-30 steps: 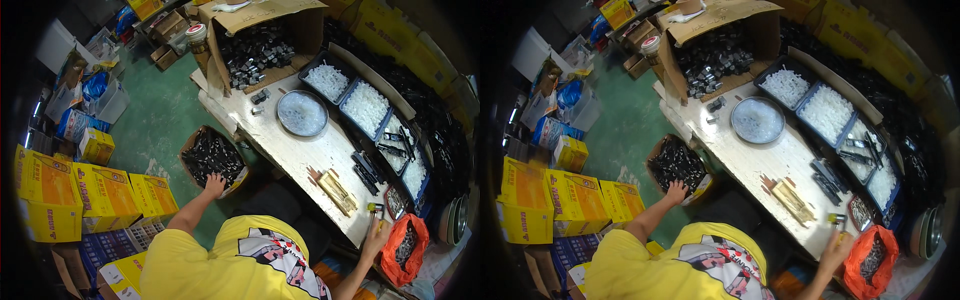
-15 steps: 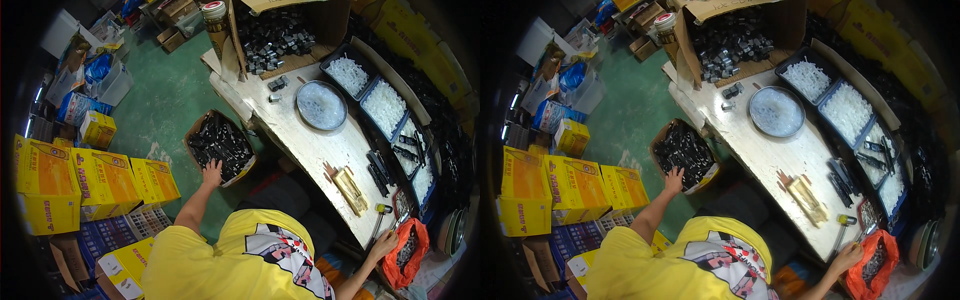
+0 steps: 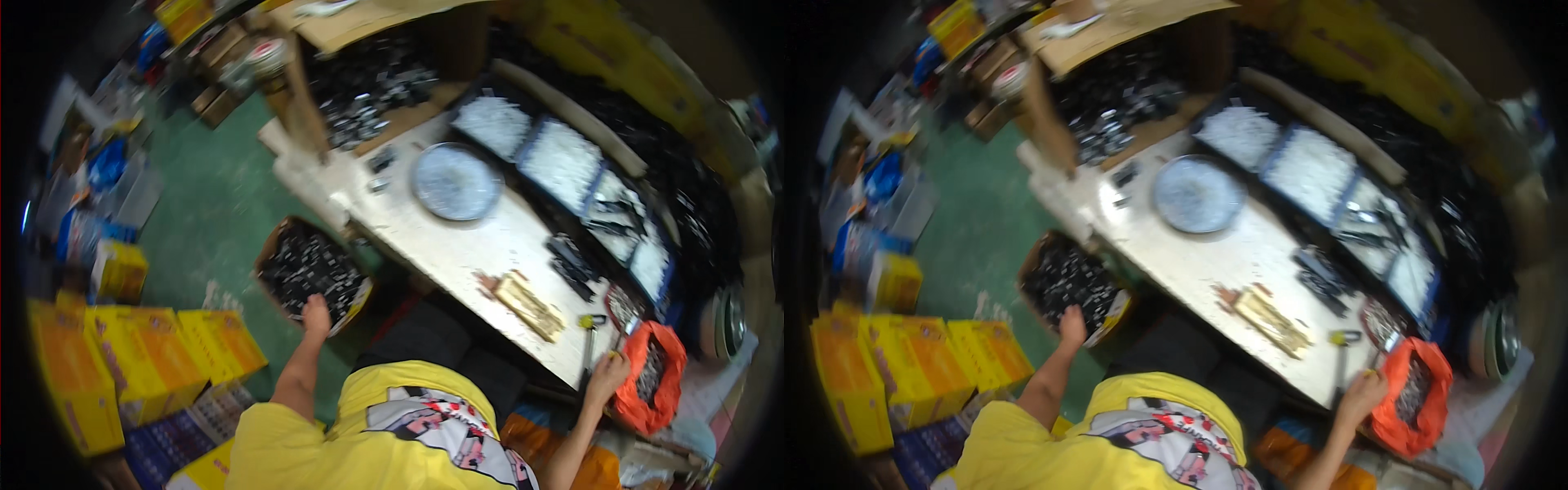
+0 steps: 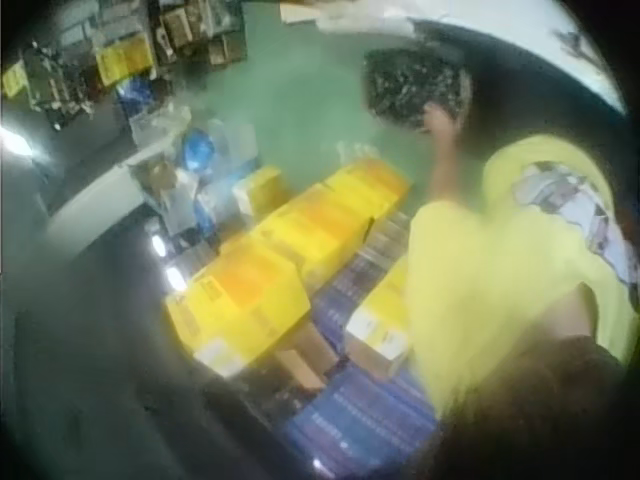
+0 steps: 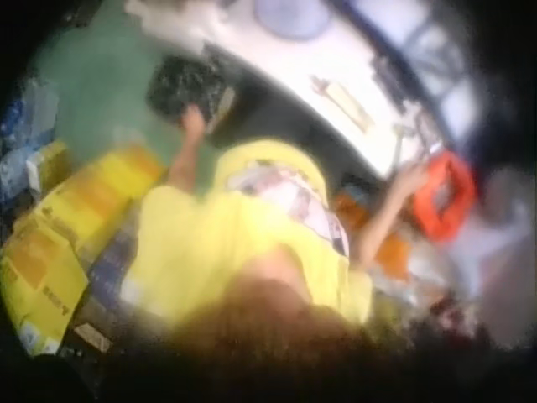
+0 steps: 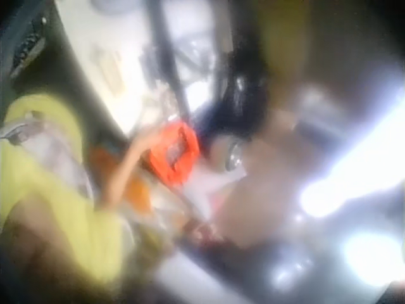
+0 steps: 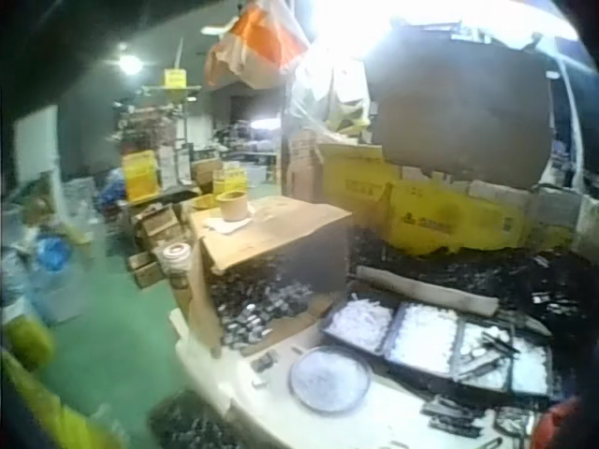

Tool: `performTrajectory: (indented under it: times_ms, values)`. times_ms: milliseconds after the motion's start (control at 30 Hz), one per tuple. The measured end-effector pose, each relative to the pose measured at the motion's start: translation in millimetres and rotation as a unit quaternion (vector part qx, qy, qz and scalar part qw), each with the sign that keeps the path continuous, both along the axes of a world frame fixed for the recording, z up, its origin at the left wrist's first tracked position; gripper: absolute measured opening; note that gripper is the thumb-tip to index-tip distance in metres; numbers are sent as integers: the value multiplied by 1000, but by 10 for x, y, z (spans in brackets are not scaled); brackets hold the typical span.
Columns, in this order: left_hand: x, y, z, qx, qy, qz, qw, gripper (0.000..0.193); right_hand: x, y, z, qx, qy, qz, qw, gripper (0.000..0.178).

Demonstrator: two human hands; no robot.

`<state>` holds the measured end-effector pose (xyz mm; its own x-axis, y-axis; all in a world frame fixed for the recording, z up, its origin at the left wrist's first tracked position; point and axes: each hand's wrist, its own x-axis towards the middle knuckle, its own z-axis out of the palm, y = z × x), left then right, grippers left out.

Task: The person assembles small electronic components at a cluttered workbench. They insert white plastic pieces into black cylindrical bodies, place metal pins into the assembly, and use a hammer to secure the parts. The person also uses pliers to adjust components and places finished units into a tray.

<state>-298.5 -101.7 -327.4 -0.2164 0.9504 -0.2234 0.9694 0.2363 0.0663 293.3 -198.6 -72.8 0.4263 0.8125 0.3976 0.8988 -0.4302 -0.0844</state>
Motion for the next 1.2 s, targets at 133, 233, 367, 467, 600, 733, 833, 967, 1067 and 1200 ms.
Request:
performTrajectory:
  times_ms: [133,233,367,467,600,733,833,967,1067,1200]
  values:
    - [30,22,333,-54,-17,55,997,37,-41,127,43,9,3,11,1000,16]
    - [101,122,403,145,-51,83,985,41,-124,139,160,44,11,-15,999,13]
    - [385,612,1018,399,-166,56,900,38,-259,399,407,105,28,19,994,11]
    - [753,921,1841,466,-309,21,829,32,-429,903,550,100,77,78,989,11]
    - [1183,1360,2431,475,-278,-121,826,26,-391,1496,528,139,7,130,982,12]
    - [1295,1744,2545,438,-264,-141,848,29,-547,1755,620,116,34,202,972,10]
    - [1334,1939,2502,354,-295,-100,882,31,-782,1881,495,47,35,246,968,10]
    - [1212,1980,2425,362,-246,-123,891,30,-1113,2224,288,23,-11,229,973,13]
    - [1251,2047,2398,375,-258,-157,876,30,-1144,2382,108,0,-33,205,978,13]
    - [1204,2024,2444,327,-273,-146,893,30,-1153,2348,156,48,-39,251,966,9]
